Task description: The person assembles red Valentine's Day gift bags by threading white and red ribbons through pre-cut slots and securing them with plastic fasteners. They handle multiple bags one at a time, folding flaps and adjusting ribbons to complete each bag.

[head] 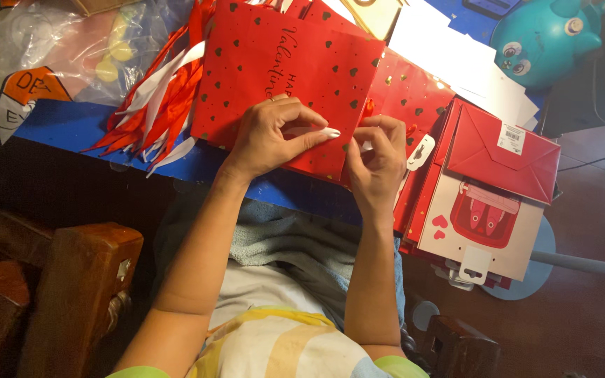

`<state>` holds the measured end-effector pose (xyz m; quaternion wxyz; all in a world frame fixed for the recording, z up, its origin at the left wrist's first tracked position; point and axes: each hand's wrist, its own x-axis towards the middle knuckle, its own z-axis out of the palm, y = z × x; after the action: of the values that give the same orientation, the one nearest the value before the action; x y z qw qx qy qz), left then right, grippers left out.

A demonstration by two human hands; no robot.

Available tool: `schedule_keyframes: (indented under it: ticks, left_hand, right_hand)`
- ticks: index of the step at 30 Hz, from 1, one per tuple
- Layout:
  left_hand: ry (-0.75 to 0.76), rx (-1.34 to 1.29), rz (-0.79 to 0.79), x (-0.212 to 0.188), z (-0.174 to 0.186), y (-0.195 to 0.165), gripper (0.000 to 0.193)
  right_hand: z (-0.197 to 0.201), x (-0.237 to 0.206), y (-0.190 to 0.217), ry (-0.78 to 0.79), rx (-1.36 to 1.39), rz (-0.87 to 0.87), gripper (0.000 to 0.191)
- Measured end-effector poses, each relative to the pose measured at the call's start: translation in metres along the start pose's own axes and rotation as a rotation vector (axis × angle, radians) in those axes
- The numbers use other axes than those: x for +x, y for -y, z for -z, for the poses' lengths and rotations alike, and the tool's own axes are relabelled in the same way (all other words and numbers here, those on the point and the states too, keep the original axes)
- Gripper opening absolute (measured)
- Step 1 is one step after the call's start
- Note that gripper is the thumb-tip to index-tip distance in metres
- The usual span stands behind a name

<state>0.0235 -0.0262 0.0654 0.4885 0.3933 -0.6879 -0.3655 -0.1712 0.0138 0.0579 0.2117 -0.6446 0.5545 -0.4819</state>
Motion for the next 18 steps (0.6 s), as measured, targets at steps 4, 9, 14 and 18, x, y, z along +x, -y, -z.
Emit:
schedule_keyframes:
  ticks: [4, 9, 14, 18]
  left_hand:
    - [-0.003, 0.034, 0.01, -0.001, 0.0001, -0.001, 0.017]
    - [0.007, 0.042, 0.012, -0.0024, 0.0005, -0.0006, 0.015]
    - [0.021, 0.028, 0.006, -0.0021, 0.0025, -0.0002, 0.015]
    - [0.037, 0.048, 0.021, -0.0027, 0.0025, 0.0003, 0.019]
  right_hand:
    - [0.001, -0.0019, 0.0016, -0.063, -0.108, 0.102, 0.008]
    - [0.0006, -0.0001, 0.0031, 0.005, -0.044, 0.022, 0.016]
    - [0.002, -0.0013, 0.002, 0.034, 0.012, 0.051, 0.019]
    - [-0.0001, -0.0032, 0.0, 0.011, 0.016, -0.056, 0.011]
